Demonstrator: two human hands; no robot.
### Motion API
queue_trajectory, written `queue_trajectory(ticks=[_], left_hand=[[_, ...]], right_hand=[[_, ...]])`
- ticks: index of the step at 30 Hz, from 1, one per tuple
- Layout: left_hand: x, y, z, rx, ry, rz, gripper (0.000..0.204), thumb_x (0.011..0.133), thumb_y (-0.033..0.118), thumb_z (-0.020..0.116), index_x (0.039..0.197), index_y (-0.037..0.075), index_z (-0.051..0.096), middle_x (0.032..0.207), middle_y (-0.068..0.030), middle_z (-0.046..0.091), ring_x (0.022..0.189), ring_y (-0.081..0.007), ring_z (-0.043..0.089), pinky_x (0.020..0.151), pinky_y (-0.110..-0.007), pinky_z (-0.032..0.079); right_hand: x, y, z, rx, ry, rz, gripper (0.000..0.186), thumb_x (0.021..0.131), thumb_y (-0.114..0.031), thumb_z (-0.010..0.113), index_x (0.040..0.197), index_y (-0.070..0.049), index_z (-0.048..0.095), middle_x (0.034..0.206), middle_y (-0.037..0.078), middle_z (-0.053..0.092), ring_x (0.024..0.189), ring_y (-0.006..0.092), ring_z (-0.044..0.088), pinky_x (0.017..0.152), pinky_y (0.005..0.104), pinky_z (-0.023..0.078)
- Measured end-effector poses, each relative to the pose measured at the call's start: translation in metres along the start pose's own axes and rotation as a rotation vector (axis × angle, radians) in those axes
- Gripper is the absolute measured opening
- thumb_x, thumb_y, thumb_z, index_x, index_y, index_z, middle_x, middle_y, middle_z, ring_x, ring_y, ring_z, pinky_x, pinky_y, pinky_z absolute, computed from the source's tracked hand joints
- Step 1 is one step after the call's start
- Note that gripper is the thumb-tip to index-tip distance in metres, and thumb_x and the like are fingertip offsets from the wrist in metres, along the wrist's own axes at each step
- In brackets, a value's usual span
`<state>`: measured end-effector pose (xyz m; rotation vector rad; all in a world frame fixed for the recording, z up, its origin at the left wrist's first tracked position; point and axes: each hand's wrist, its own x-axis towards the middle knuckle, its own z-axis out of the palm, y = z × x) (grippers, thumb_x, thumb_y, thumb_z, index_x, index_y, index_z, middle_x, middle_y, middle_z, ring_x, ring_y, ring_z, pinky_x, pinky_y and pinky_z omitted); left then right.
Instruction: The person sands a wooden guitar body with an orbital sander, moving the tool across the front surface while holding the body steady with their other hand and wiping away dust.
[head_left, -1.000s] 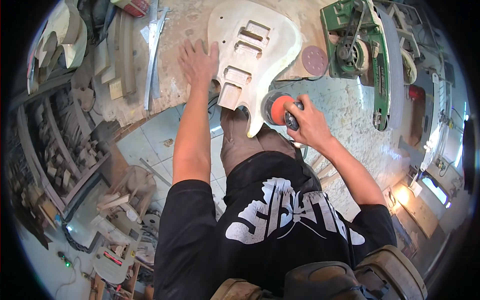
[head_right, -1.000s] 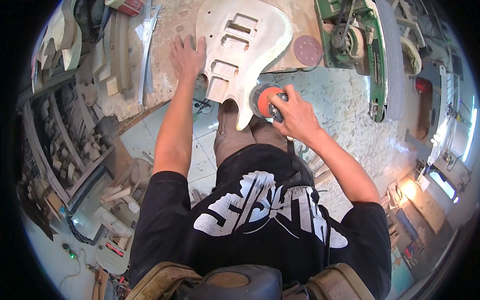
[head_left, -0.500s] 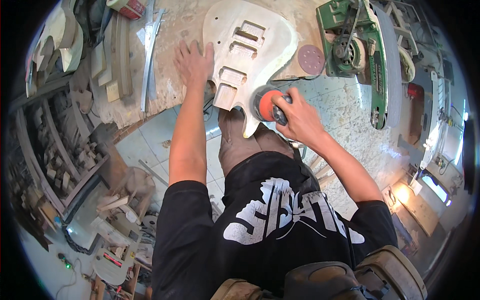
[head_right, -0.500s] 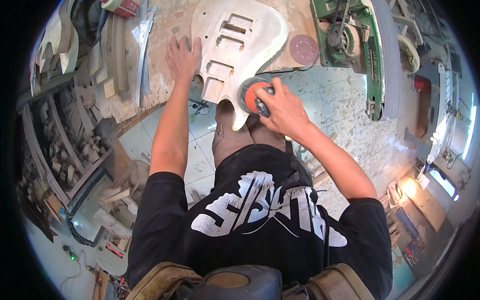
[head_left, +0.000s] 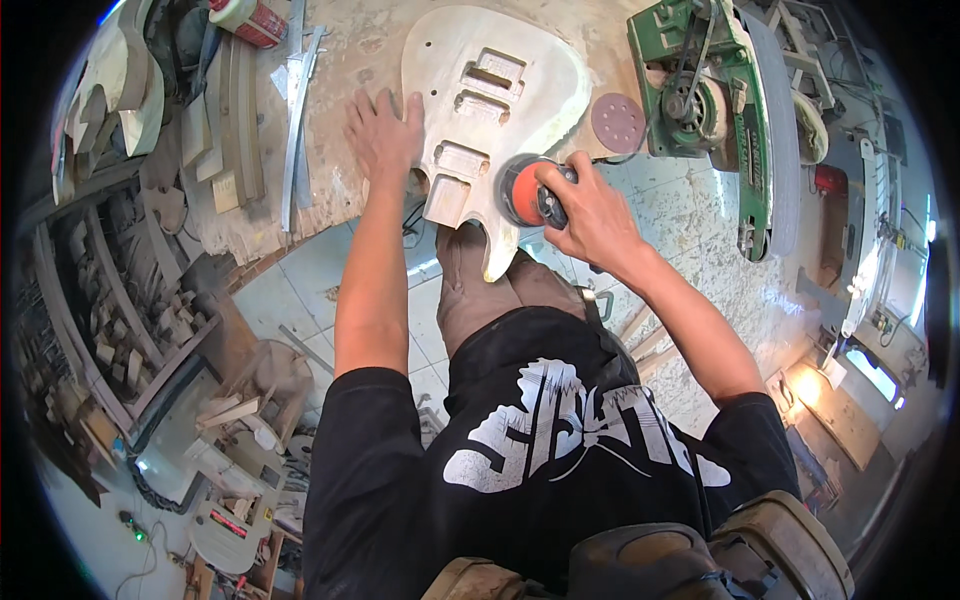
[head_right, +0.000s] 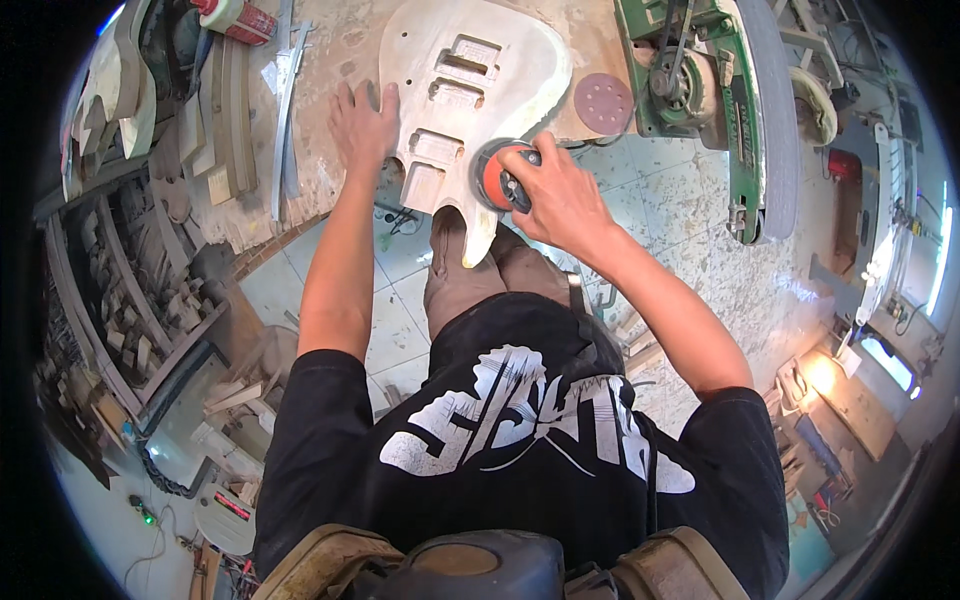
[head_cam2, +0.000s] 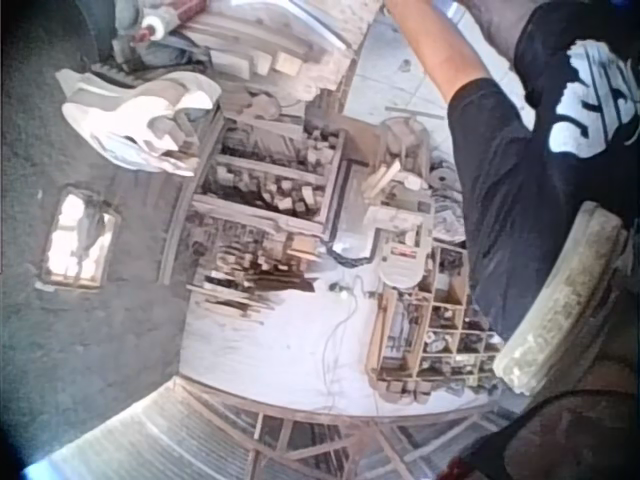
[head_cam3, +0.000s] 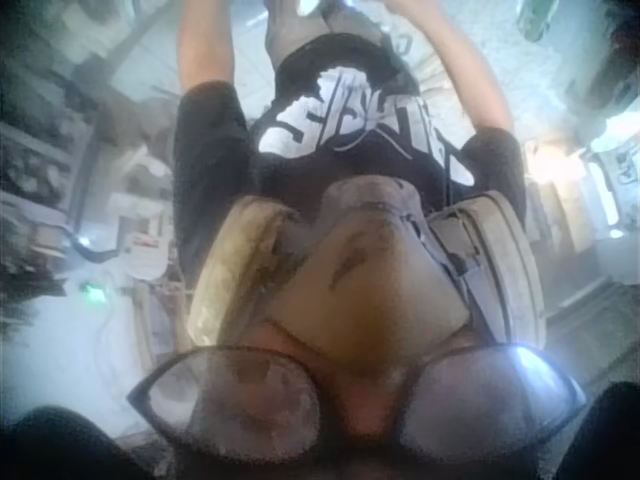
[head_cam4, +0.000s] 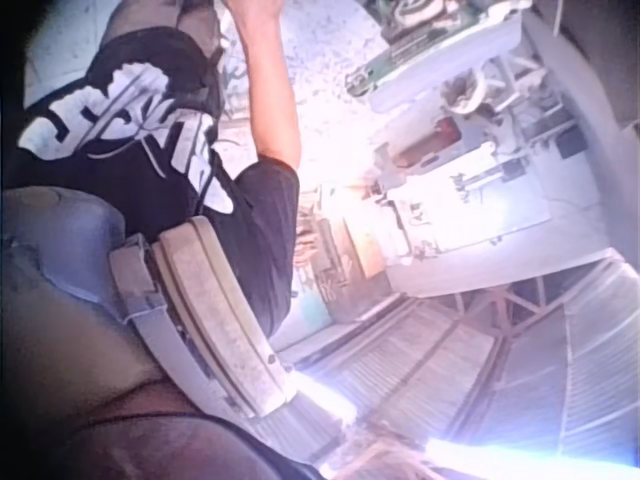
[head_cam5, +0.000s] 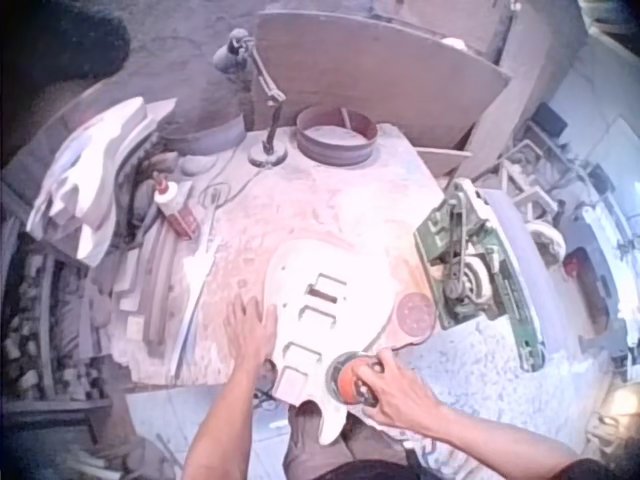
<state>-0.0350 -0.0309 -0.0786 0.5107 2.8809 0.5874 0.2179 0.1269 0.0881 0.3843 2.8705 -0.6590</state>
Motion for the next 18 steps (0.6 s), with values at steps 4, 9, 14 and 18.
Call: queue_trajectory(ticks=[4,9,14,18], left_hand=[[0.001,0.003,0.0,-0.001,0.003,-0.005,0.078,0.103,0.066,0.046,0.155,0.009,0.055,0.17,-0.0246,0.034,0.161,-0.0435,0.024,0.131,-0.056,0.019],[0.001,-0.002,0.002,0.007,0.014,0.015,0.079,0.103,0.066,0.046,0.155,0.008,0.055,0.171,-0.0247,0.034,0.161,-0.0436,0.024,0.131,-0.056,0.018],[0.0,-0.001,0.002,0.003,-0.004,0.004,0.079,0.103,0.066,0.045,0.156,0.008,0.054,0.171,-0.0242,0.033,0.161,-0.0433,0.023,0.131,-0.055,0.016],[0.001,0.002,0.003,-0.01,-0.001,-0.002,0.079,0.103,0.066,0.045,0.156,0.009,0.053,0.172,-0.0241,0.032,0.161,-0.043,0.022,0.132,-0.054,0.016]], right_hand=[[-0.014,0.01,0.001,0.026,-0.027,0.015,0.065,0.074,-0.015,0.083,0.132,-0.019,0.056,0.122,0.02,0.051,0.107,0.0462,0.066,0.077,0.056,0.06],[0.001,0.0,-0.004,0.025,-0.004,0.026,0.066,0.073,-0.015,0.083,0.133,-0.019,0.056,0.122,0.019,0.052,0.106,0.0459,0.066,0.076,0.0556,0.06],[-0.001,0.012,-0.003,0.023,0.002,0.017,0.066,0.074,-0.015,0.083,0.134,-0.019,0.056,0.121,0.019,0.052,0.106,0.0456,0.066,0.076,0.055,0.06],[0.003,0.005,-0.007,0.011,-0.009,0.049,0.065,0.074,-0.015,0.083,0.133,-0.019,0.056,0.121,0.02,0.052,0.107,0.045,0.066,0.077,0.055,0.06]])
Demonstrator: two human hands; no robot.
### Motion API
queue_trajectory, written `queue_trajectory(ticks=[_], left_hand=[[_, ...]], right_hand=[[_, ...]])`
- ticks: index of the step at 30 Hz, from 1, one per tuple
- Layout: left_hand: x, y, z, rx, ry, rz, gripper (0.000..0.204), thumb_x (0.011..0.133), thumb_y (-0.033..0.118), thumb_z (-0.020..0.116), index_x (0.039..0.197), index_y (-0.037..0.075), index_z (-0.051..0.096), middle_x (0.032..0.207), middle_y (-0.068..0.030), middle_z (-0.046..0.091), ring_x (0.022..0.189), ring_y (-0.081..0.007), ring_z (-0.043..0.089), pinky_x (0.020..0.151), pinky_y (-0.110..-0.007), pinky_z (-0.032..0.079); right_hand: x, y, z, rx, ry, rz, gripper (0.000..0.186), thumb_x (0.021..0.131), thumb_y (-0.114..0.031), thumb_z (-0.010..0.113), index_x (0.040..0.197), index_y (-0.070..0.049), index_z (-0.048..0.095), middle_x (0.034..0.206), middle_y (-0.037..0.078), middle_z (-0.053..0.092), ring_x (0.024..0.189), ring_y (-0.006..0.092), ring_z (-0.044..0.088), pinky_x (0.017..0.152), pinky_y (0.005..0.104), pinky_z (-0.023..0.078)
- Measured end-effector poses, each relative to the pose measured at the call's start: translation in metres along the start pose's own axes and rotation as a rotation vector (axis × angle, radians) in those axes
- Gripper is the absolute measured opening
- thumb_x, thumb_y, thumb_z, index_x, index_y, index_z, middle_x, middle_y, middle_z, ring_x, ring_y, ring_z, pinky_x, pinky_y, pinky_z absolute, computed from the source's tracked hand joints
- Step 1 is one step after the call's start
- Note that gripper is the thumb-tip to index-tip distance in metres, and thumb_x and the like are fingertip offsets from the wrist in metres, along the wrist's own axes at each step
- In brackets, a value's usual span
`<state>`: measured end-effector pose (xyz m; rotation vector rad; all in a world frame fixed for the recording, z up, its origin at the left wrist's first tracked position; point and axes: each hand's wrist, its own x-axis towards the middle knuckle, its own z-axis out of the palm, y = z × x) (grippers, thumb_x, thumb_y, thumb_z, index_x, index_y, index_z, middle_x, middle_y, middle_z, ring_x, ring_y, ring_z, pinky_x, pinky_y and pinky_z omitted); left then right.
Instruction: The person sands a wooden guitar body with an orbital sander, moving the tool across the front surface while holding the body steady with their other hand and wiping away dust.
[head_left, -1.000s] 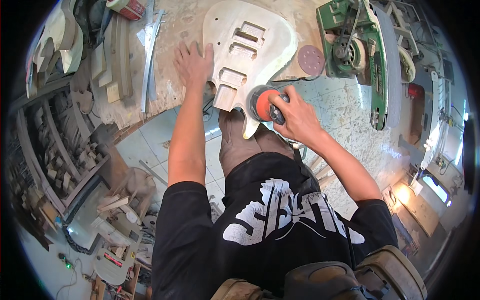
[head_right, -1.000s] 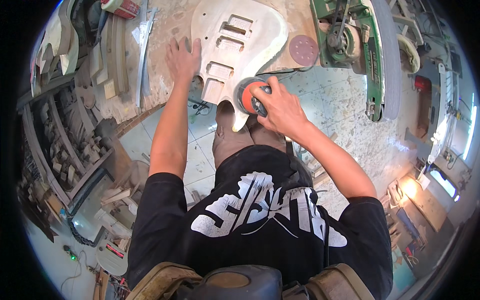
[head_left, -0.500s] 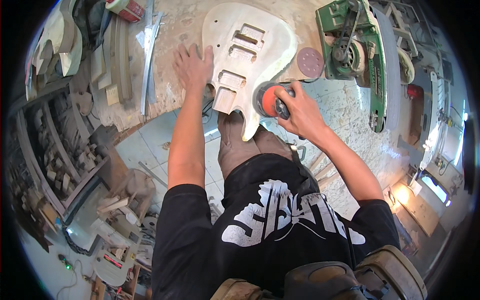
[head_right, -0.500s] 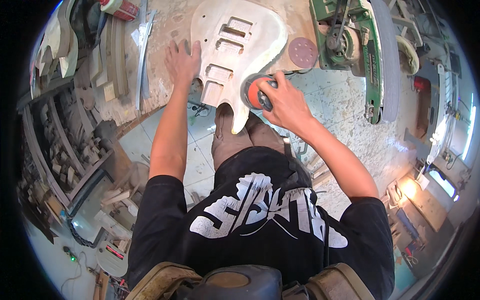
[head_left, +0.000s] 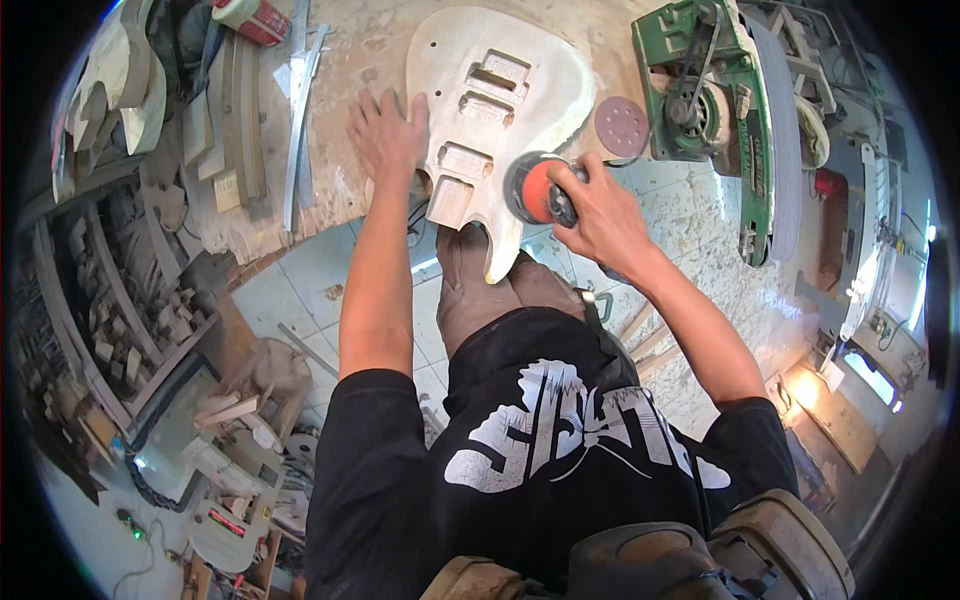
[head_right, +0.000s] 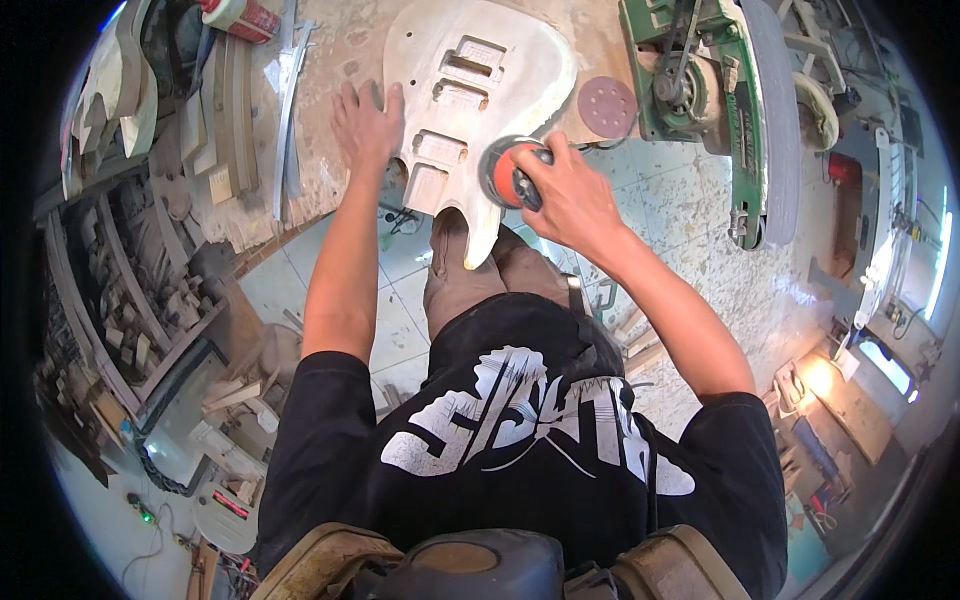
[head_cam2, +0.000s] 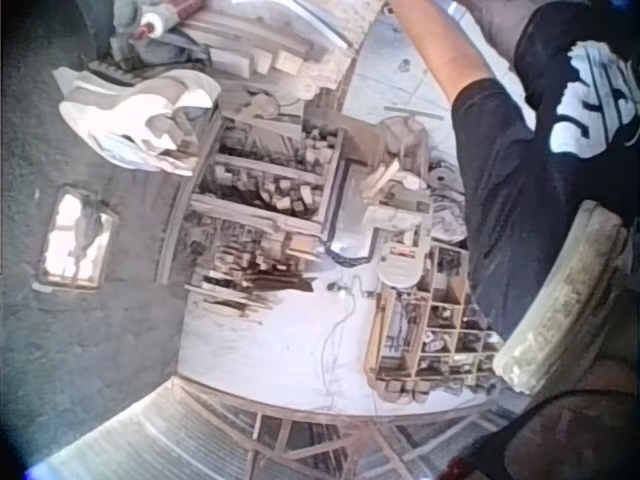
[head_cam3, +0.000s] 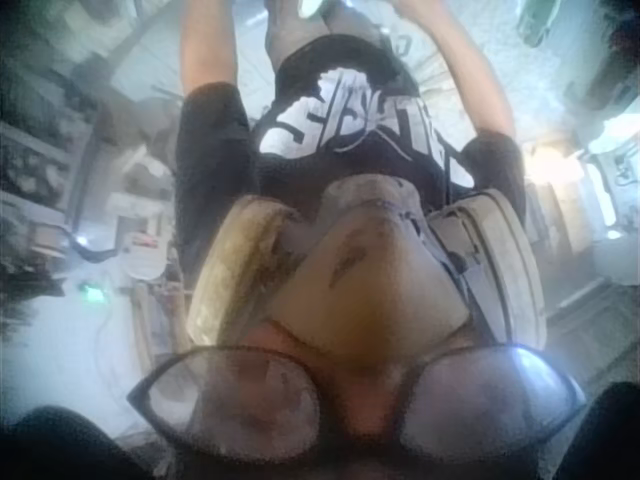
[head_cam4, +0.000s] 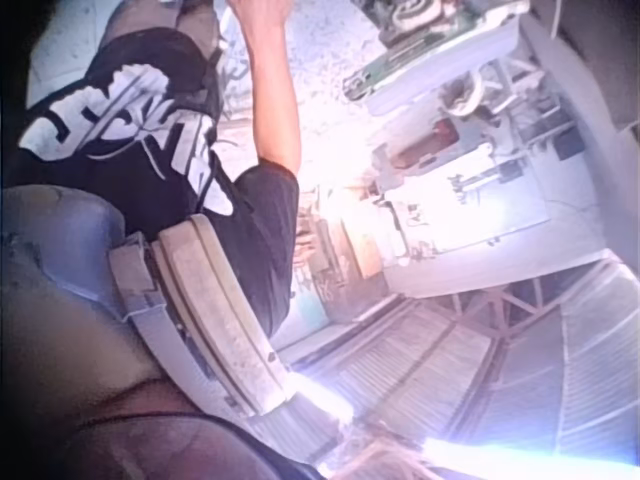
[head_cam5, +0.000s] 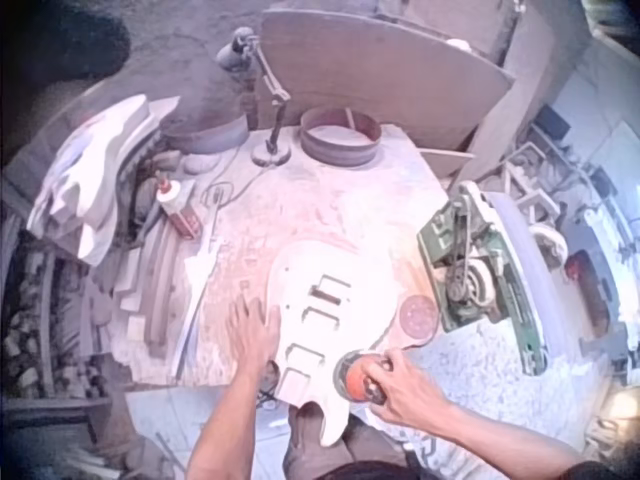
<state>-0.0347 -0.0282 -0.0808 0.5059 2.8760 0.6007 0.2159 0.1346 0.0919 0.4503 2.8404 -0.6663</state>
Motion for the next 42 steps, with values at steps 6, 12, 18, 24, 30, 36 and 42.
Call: queue_trajectory(ticks=[6,12,18,24,30,36,42], left_hand=[[0.0,-0.004,-0.002,0.02,-0.014,-0.005,0.079,0.103,0.066,0.045,0.157,0.009,0.053,0.172,-0.0232,0.031,0.161,-0.0426,0.022,0.132,-0.054,0.016],[0.0,0.003,-0.004,0.03,-0.028,-0.011,0.078,0.104,0.066,0.045,0.157,0.009,0.052,0.173,-0.0226,0.031,0.162,-0.0416,0.022,0.132,-0.054,0.016],[0.001,-0.001,-0.005,0.036,-0.031,-0.021,0.078,0.104,0.066,0.045,0.157,0.01,0.052,0.172,-0.0227,0.031,0.162,-0.0415,0.021,0.132,-0.054,0.016],[0.001,0.003,-0.006,0.015,-0.022,-0.004,0.078,0.102,0.064,0.047,0.155,0.007,0.054,0.171,-0.0245,0.032,0.162,-0.0426,0.021,0.131,-0.057,0.017],[0.001,-0.001,-0.004,0.017,-0.01,-0.002,0.078,0.103,0.066,0.045,0.155,0.008,0.054,0.171,-0.024,0.033,0.161,-0.0435,0.023,0.13,-0.056,0.019],[0.001,0.001,-0.002,0.053,-0.013,-0.003,0.078,0.104,0.066,0.045,0.156,0.008,0.053,0.171,-0.0243,0.034,0.161,-0.043,0.023,0.131,-0.056,0.017],[0.002,-0.003,0.002,0.025,0.003,0.004,0.077,0.104,0.065,0.045,0.155,0.008,0.054,0.171,-0.0241,0.034,0.161,-0.0428,0.023,0.131,-0.057,0.018]], right_hand=[[0.012,-0.009,0.0,-0.043,-0.002,-0.067,0.062,0.074,-0.016,0.084,0.13,-0.019,0.058,0.121,0.02,0.052,0.107,0.0448,0.066,0.077,0.0553,0.06],[-0.007,-0.005,0.002,0.011,-0.01,-0.026,0.063,0.074,-0.014,0.084,0.131,-0.018,0.057,0.12,0.021,0.052,0.105,0.0453,0.067,0.077,0.0553,0.06],[0.019,-0.005,-0.004,-0.026,-0.001,-0.019,0.066,0.073,-0.014,0.084,0.133,-0.019,0.057,0.119,0.02,0.052,0.104,0.0454,0.067,0.077,0.0555,0.06],[0.006,-0.002,0.002,0.02,0.029,-0.057,0.068,0.073,-0.012,0.084,0.134,-0.019,0.057,0.117,0.021,0.052,0.102,0.0452,0.067,0.076,0.0554,0.059],[0.034,0.004,-0.01,-0.018,0.096,-0.077,0.066,0.074,-0.013,0.084,0.134,-0.019,0.057,0.117,0.02,0.052,0.1,0.0462,0.067,0.077,0.0551,0.059],[-0.001,0.011,0.0,-0.029,0.021,0.008,0.066,0.073,-0.015,0.084,0.134,-0.02,0.057,0.119,0.02,0.053,0.101,0.0474,0.067,0.077,0.0553,0.059],[0.035,0.013,-0.015,-0.036,0.093,0.009,0.066,0.073,-0.015,0.084,0.133,-0.02,0.057,0.119,0.019,0.053,0.101,0.046,0.068,0.078,0.0555,0.059]])
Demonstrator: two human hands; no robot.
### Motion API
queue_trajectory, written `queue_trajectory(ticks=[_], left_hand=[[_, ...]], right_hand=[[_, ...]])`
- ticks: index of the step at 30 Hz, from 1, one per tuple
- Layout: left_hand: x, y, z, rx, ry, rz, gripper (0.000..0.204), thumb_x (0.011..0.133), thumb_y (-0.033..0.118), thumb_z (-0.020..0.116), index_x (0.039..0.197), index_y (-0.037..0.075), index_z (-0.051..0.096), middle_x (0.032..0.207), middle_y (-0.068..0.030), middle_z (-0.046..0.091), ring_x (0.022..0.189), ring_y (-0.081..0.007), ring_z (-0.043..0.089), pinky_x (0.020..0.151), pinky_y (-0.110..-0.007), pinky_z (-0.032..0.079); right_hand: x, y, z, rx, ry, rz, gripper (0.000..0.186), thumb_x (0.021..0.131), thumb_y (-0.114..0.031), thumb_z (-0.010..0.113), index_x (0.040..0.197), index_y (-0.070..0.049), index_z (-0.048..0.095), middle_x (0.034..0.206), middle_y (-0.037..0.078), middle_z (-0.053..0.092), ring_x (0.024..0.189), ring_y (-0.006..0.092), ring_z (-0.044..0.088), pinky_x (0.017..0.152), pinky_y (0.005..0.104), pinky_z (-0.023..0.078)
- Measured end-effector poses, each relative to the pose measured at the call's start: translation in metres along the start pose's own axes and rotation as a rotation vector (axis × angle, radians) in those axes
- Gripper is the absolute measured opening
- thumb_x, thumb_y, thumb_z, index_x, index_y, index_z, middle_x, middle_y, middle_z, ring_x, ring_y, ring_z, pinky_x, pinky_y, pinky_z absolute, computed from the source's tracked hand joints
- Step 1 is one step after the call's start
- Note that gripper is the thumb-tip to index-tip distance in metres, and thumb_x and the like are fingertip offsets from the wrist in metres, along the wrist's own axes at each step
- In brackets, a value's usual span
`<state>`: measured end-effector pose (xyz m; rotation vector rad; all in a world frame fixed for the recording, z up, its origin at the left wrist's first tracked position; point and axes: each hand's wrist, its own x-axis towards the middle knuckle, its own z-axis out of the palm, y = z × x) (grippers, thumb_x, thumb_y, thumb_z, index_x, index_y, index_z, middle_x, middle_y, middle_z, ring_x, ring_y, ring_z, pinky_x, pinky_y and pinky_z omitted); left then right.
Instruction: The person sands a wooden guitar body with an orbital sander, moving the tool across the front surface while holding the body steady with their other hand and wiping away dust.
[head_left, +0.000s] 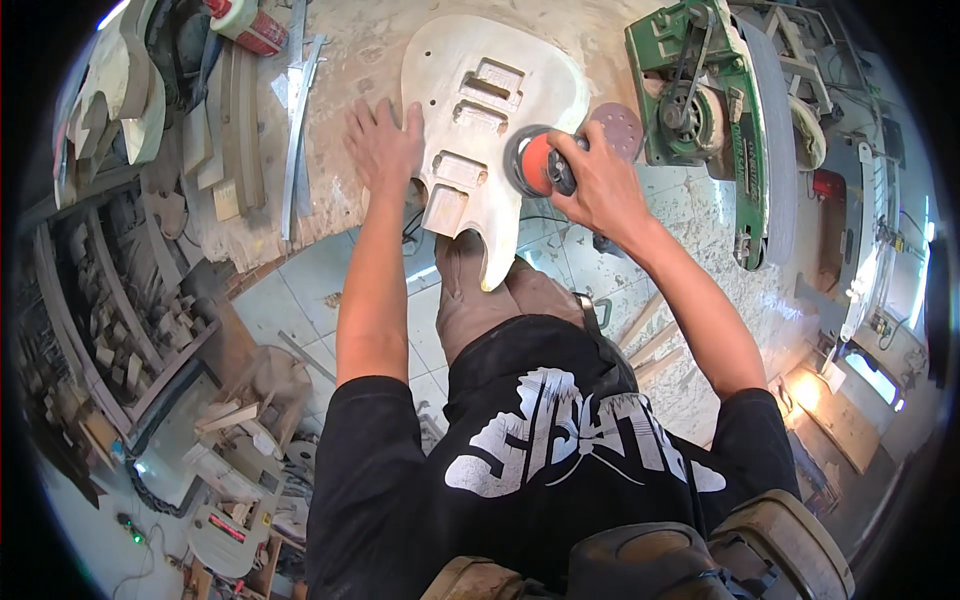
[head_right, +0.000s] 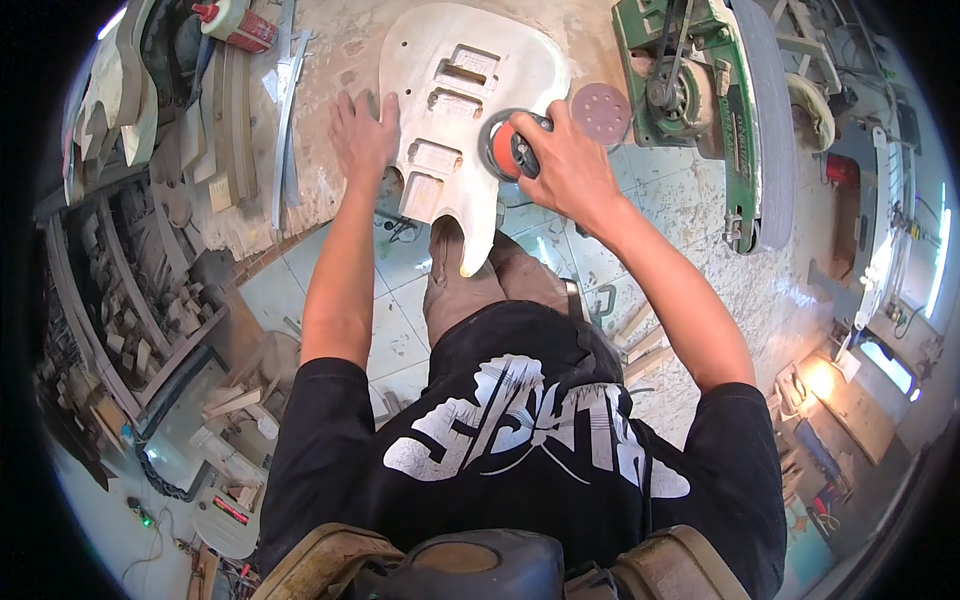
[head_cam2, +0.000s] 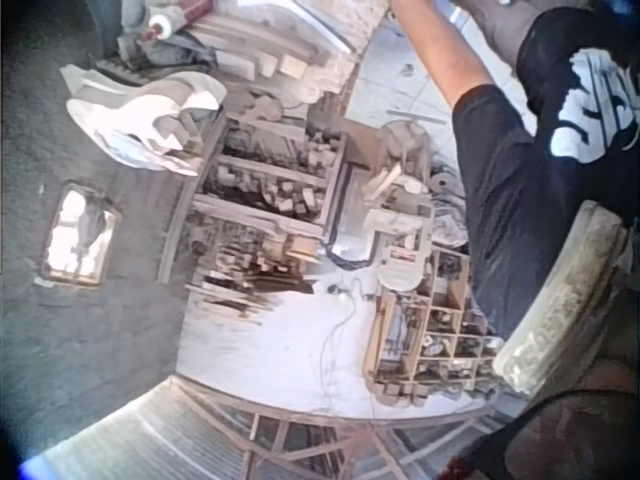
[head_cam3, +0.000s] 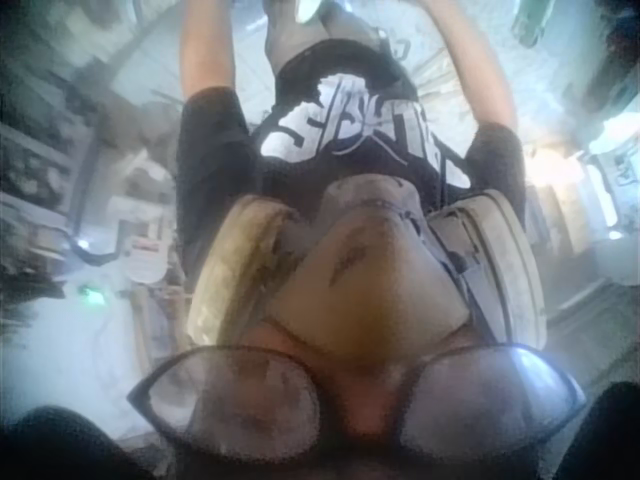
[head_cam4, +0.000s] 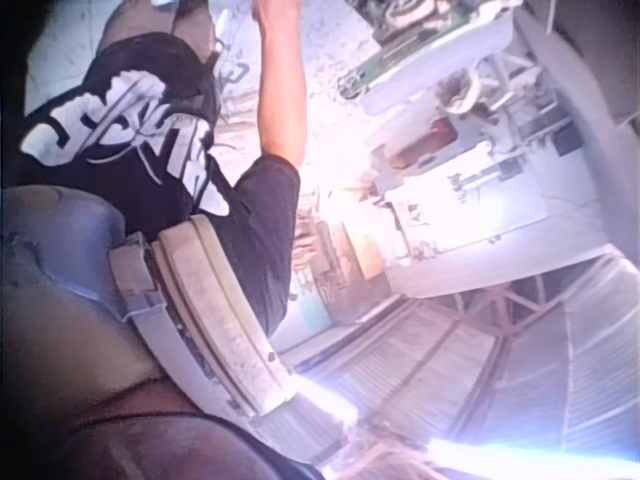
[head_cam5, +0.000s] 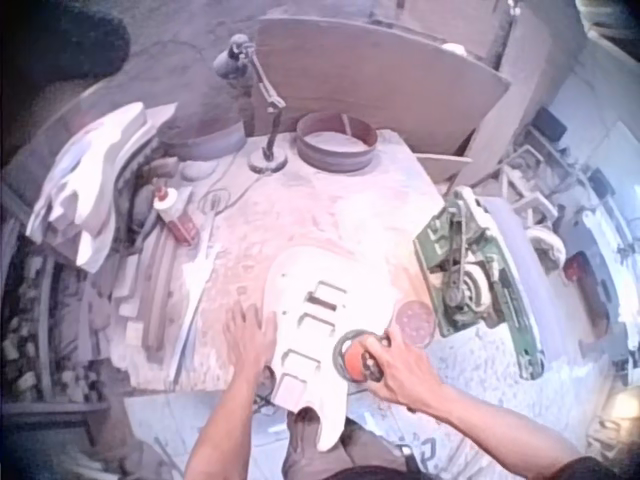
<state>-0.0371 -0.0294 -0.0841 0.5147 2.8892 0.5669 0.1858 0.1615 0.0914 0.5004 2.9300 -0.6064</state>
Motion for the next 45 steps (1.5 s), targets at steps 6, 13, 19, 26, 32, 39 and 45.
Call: queue_trajectory(ticks=[6,13,19,26,32,39,45], left_hand=[[-0.003,0.003,-0.004,0.003,-0.006,-0.002,0.078,0.103,0.066,0.045,0.156,0.008,0.054,0.171,-0.0241,0.034,0.161,-0.0429,0.023,0.131,-0.057,0.017],[0.0,0.001,-0.002,0.017,0.007,0.012,0.077,0.103,0.065,0.047,0.155,0.009,0.055,0.171,-0.024,0.034,0.161,-0.0416,0.024,0.131,-0.055,0.019],[-0.001,0.002,-0.007,-0.005,-0.029,-0.005,0.077,0.103,0.064,0.047,0.155,0.007,0.053,0.171,-0.0239,0.032,0.161,-0.0417,0.022,0.131,-0.057,0.018],[0.0,0.004,-0.005,0.007,-0.029,0.005,0.077,0.103,0.064,0.047,0.155,0.007,0.053,0.171,-0.0238,0.032,0.161,-0.0422,0.022,0.131,-0.057,0.018],[-0.001,-0.002,-0.003,-0.003,-0.006,0.017,0.077,0.103,0.064,0.046,0.154,0.007,0.054,0.17,-0.025,0.034,0.161,-0.0434,0.024,0.13,-0.057,0.018],[0.001,0.004,-0.004,0.036,-0.015,0.021,0.076,0.103,0.064,0.046,0.154,0.007,0.055,0.17,-0.0252,0.034,0.16,-0.0442,0.024,0.13,-0.056,0.019],[-0.001,0.002,-0.007,0.022,-0.009,0.011,0.077,0.103,0.064,0.046,0.154,0.007,0.055,0.17,-0.0242,0.035,0.16,-0.0435,0.025,0.13,-0.056,0.02]], right_hand=[[-0.033,-0.008,0.011,0.01,-0.095,-0.018,0.067,0.072,-0.015,0.084,0.133,-0.019,0.057,0.117,0.019,0.053,0.102,0.0454,0.067,0.078,0.0551,0.059],[0.008,0.007,0.011,0.011,0.133,0.028,0.064,0.075,-0.018,0.081,0.135,-0.018,0.059,0.119,0.023,0.053,0.094,0.0498,0.068,0.077,0.0577,0.057],[-0.004,0.018,0.005,-0.01,0.072,0.037,0.064,0.076,-0.018,0.08,0.136,-0.019,0.058,0.121,0.024,0.051,0.095,0.0515,0.067,0.078,0.0584,0.057],[-0.004,0.037,0.008,0.024,0.131,0.117,0.064,0.076,-0.02,0.081,0.136,-0.019,0.058,0.123,0.023,0.053,0.102,0.0511,0.067,0.08,0.0579,0.058],[0.004,0.042,-0.004,-0.017,0.143,0.044,0.064,0.077,-0.021,0.081,0.136,-0.018,0.059,0.126,0.026,0.054,0.102,0.0517,0.067,0.083,0.0576,0.058],[-0.002,0.053,-0.006,0.0,0.116,0.167,0.065,0.078,-0.02,0.08,0.138,-0.017,0.057,0.129,0.025,0.052,0.112,0.0516,0.064,0.089,0.0565,0.058],[0.001,0.052,-0.005,-0.023,0.067,0.142,0.065,0.078,-0.02,0.08,0.138,-0.017,0.056,0.132,0.025,0.053,0.111,0.053,0.064,0.09,0.0576,0.058]])
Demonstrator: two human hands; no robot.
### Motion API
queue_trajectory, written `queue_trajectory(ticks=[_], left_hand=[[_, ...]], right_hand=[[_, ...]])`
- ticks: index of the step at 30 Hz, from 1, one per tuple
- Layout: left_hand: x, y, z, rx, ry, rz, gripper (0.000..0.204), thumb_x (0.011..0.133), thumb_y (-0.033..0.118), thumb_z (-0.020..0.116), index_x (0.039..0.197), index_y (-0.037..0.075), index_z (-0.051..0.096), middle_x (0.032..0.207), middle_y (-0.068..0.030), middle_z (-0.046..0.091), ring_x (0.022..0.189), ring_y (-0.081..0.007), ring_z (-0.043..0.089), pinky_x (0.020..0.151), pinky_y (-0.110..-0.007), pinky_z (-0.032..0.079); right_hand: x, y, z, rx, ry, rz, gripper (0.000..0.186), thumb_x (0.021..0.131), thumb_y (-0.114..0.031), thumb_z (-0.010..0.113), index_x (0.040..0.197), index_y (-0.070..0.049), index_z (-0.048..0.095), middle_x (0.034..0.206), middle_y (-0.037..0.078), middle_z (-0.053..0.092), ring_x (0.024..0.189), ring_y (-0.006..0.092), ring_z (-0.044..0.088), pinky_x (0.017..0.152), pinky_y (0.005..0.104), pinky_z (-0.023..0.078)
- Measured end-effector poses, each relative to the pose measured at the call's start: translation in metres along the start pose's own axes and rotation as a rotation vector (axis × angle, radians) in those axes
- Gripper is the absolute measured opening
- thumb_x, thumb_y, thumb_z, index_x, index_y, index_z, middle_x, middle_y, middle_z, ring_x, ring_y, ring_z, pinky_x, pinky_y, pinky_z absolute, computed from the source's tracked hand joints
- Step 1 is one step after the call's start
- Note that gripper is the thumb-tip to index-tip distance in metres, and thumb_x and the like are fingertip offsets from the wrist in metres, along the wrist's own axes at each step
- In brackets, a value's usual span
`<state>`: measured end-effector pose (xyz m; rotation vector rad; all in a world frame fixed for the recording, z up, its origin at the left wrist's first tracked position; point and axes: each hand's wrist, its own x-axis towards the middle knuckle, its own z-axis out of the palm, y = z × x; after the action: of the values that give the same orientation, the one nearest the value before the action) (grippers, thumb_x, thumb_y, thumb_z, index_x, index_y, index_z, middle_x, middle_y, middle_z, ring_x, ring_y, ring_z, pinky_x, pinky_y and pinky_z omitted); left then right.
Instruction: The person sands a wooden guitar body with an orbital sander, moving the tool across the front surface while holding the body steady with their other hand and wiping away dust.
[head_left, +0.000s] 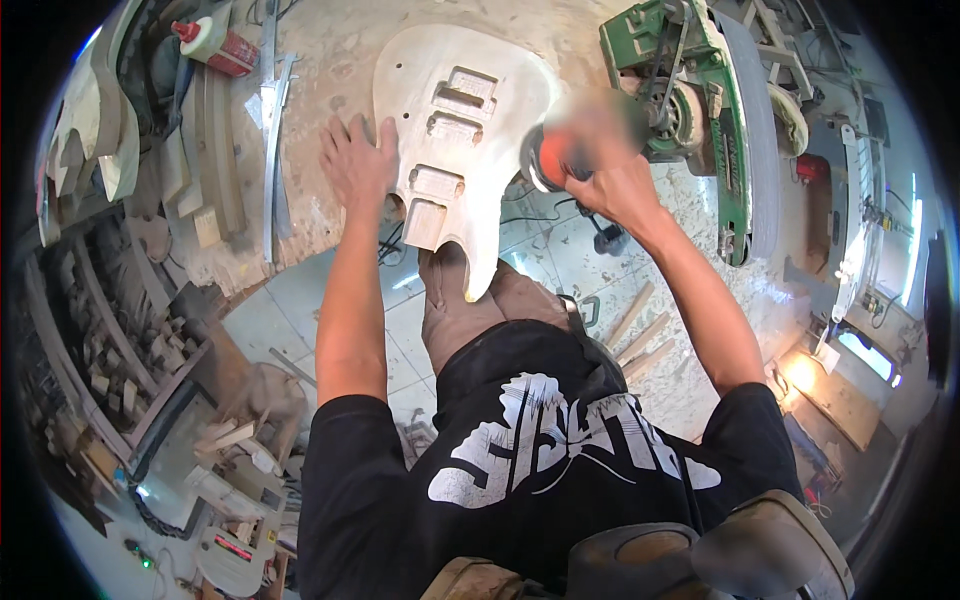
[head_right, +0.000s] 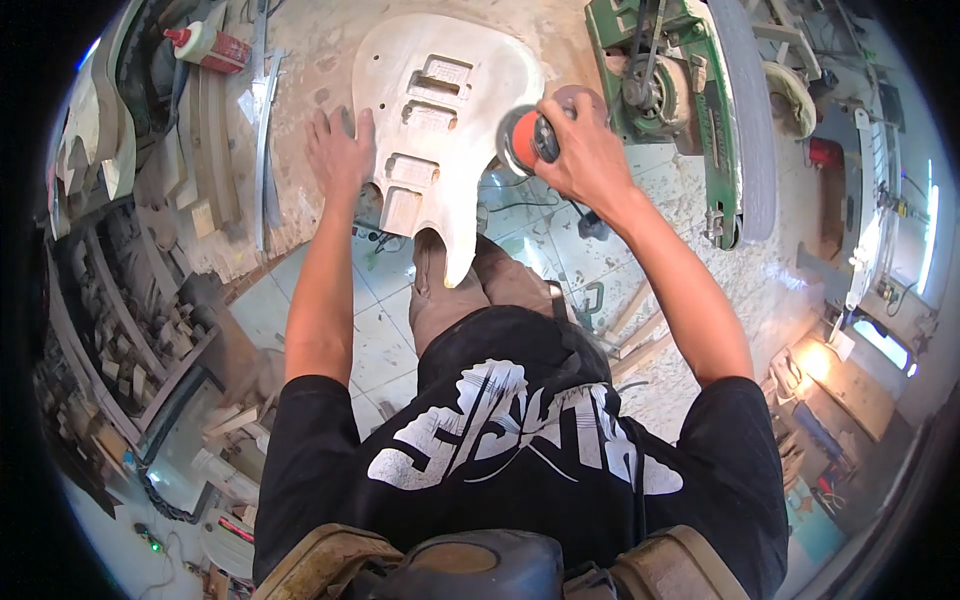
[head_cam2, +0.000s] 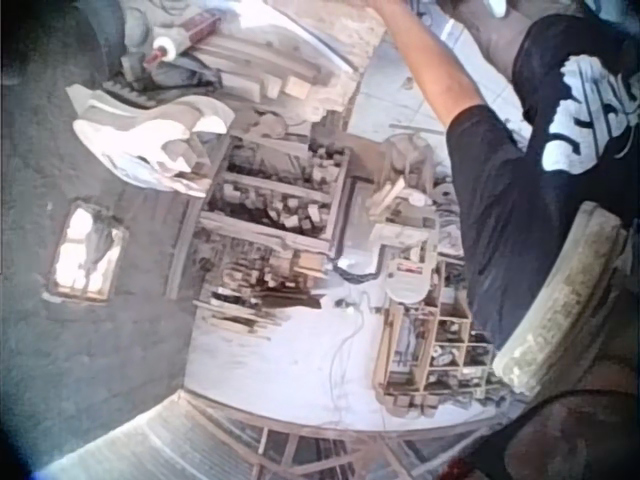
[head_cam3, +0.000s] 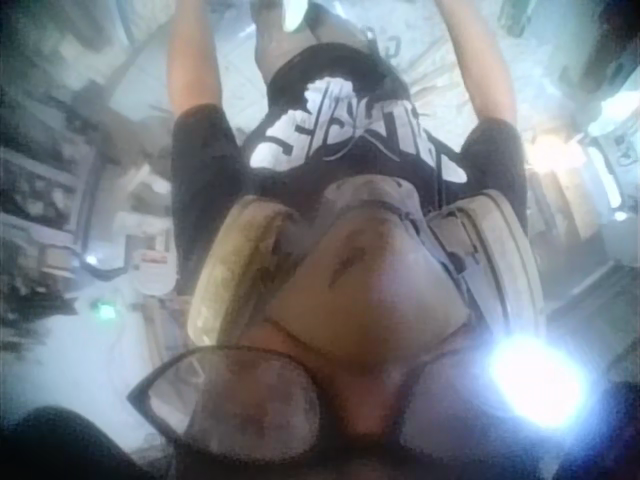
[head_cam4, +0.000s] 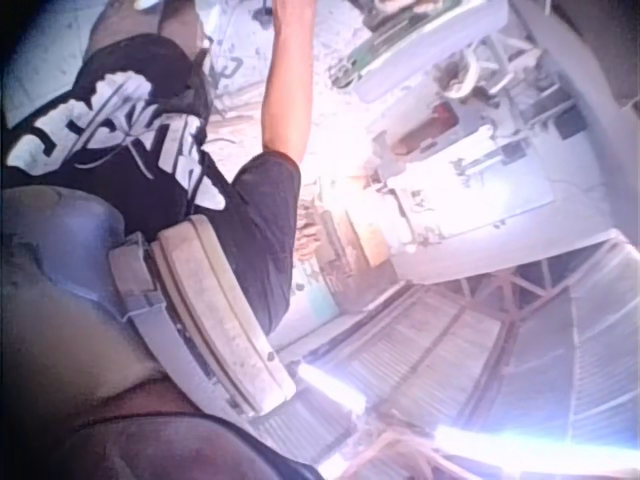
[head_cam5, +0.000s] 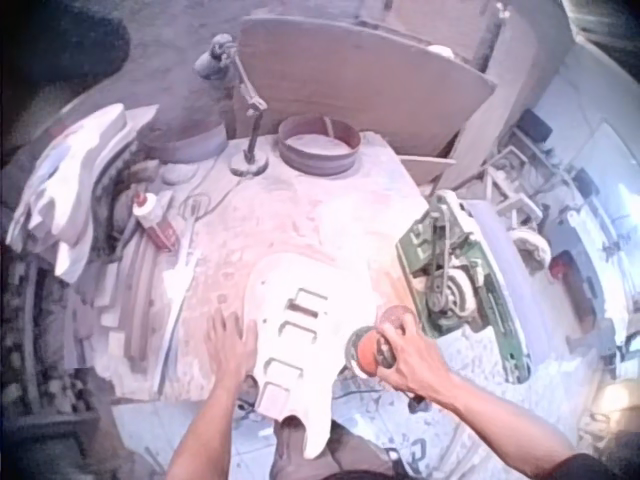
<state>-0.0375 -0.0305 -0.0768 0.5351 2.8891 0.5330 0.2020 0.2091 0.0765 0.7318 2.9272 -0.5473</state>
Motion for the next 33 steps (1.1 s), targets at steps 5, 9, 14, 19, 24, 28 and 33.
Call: queue_trajectory(ticks=[5,9,14,19,24,28,33], left_hand=[[0.001,0.002,0.001,0.023,0.003,0.007,0.077,0.103,0.064,0.046,0.154,0.006,0.055,0.17,-0.0241,0.036,0.16,-0.0432,0.025,0.13,-0.056,0.02],[-0.001,-0.001,0.002,-0.004,0.002,0.0,0.077,0.103,0.063,0.046,0.154,0.006,0.055,0.17,-0.0242,0.036,0.16,-0.0431,0.025,0.13,-0.056,0.02],[0.0,0.002,0.0,0.008,-0.016,0.004,0.077,0.103,0.063,0.047,0.154,0.006,0.054,0.171,-0.0241,0.034,0.16,-0.043,0.024,0.13,-0.057,0.019],[0.0,0.002,0.001,0.001,-0.004,0.005,0.077,0.103,0.064,0.047,0.154,0.006,0.055,0.17,-0.0242,0.034,0.16,-0.0427,0.024,0.13,-0.057,0.019],[-0.001,-0.001,0.003,-0.005,0.008,-0.011,0.077,0.103,0.064,0.047,0.153,0.007,0.055,0.17,-0.024,0.034,0.161,-0.0425,0.024,0.13,-0.057,0.019],[0.0,-0.001,0.003,0.013,0.013,0.001,0.076,0.103,0.064,0.046,0.153,0.007,0.056,0.17,-0.0246,0.036,0.16,-0.0431,0.025,0.13,-0.056,0.02],[-0.001,0.002,0.003,0.016,0.01,0.006,0.076,0.104,0.064,0.045,0.153,0.008,0.057,0.169,-0.0249,0.037,0.159,-0.044,0.027,0.129,-0.057,0.022]], right_hand=[[-0.001,0.006,-0.005,-0.006,0.052,0.024,0.061,0.08,-0.024,0.079,0.136,-0.015,0.056,0.127,0.022,0.054,0.1,0.0505,0.067,0.086,0.0562,0.058],[0.015,-0.001,-0.008,-0.027,0.047,-0.054,0.061,0.079,-0.023,0.077,0.136,-0.017,0.056,0.128,0.023,0.054,0.103,0.0512,0.066,0.087,0.0562,0.057],[0.0,0.005,-0.005,-0.032,0.036,-0.046,0.061,0.079,-0.023,0.077,0.135,-0.016,0.056,0.129,0.023,0.054,0.102,0.0513,0.067,0.087,0.0565,0.057],[0.022,0.005,-0.015,-0.057,0.061,-0.012,0.06,0.079,-0.024,0.077,0.135,-0.015,0.057,0.121,0.022,0.055,0.099,0.0505,0.067,0.086,0.0561,0.057],[0.005,0.002,-0.006,-0.07,0.003,-0.063,0.063,0.077,-0.021,0.078,0.136,-0.015,0.057,0.129,0.024,0.055,0.104,0.0507,0.068,0.087,0.0553,0.058],[-0.008,0.01,-0.005,-0.026,-0.012,-0.007,0.063,0.078,-0.021,0.077,0.137,-0.017,0.057,0.126,0.023,0.055,0.104,0.05,0.067,0.087,0.0557,0.058],[0.015,0.01,-0.014,-0.011,0.025,-0.009,0.063,0.079,-0.023,0.078,0.138,-0.018,0.057,0.125,0.022,0.055,0.103,0.0493,0.068,0.086,0.0557,0.058]])
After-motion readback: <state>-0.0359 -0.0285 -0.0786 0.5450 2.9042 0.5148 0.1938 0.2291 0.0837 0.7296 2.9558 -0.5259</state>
